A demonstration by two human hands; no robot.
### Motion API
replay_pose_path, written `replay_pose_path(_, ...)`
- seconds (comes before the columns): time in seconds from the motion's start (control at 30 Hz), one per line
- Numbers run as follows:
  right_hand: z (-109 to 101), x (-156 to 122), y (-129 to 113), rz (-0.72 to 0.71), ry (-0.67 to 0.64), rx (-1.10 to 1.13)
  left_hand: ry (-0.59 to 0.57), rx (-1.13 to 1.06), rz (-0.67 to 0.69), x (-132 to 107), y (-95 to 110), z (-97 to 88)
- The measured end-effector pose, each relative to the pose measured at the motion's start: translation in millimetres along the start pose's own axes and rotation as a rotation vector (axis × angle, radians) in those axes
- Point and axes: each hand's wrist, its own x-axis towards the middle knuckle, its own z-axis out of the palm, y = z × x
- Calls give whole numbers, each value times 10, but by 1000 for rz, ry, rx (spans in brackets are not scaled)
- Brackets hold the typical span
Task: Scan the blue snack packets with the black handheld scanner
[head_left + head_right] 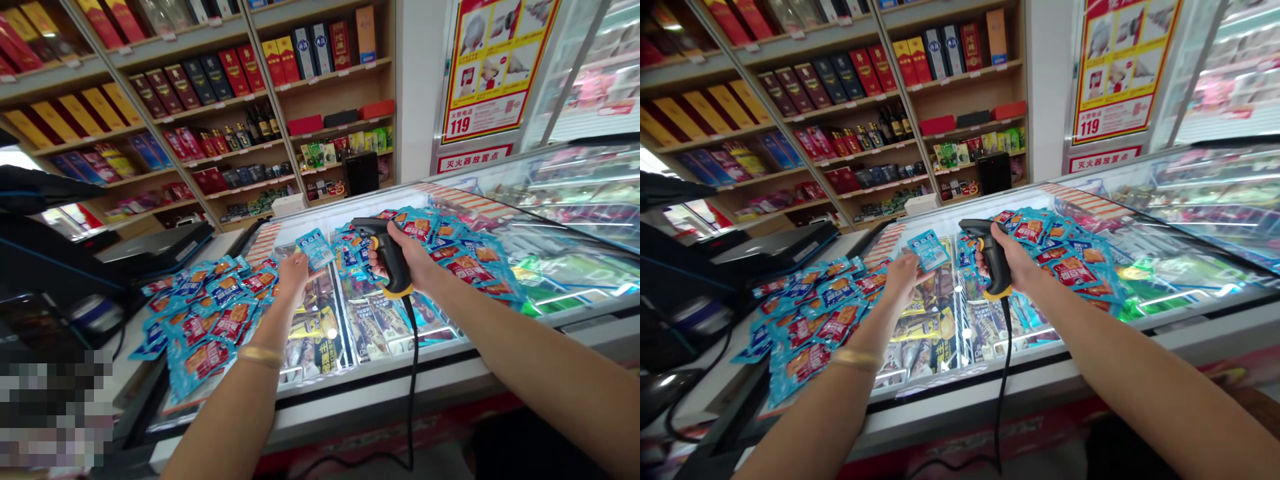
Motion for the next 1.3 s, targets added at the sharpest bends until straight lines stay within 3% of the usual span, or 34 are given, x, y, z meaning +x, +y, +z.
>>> replay_pose_path(0.17, 55, -36, 58, 60, 48, -137, -109, 61, 18, -107, 9, 34)
replay_pose_path(0.33, 47, -13, 108, 90, 117, -301, -108, 136, 151, -117, 16, 29)
replay_pose_path(0.73, -20, 11, 127, 90, 75, -381, -126, 289, 252, -91, -17, 8)
replay_pose_path(0.83, -29, 10, 129, 83, 84, -332, -108, 416, 311, -97, -15, 1)
replay_pose_path(0.93, 25, 19, 159, 81, 80, -238, -40, 699, 405, -95, 67, -47)
replay_pose_path(1.1, 325, 176, 314, 120, 20, -140, 102, 1210, 547, 14, 440, -360)
replay_pose_path(1.2, 572, 383, 499, 177, -70, -75, 172, 1401, 529, 112, 656, -709)
replay_pose_path(1.3, 793, 619, 760, 225, -114, 21, 178, 1563, 554, 151, 694, -1083)
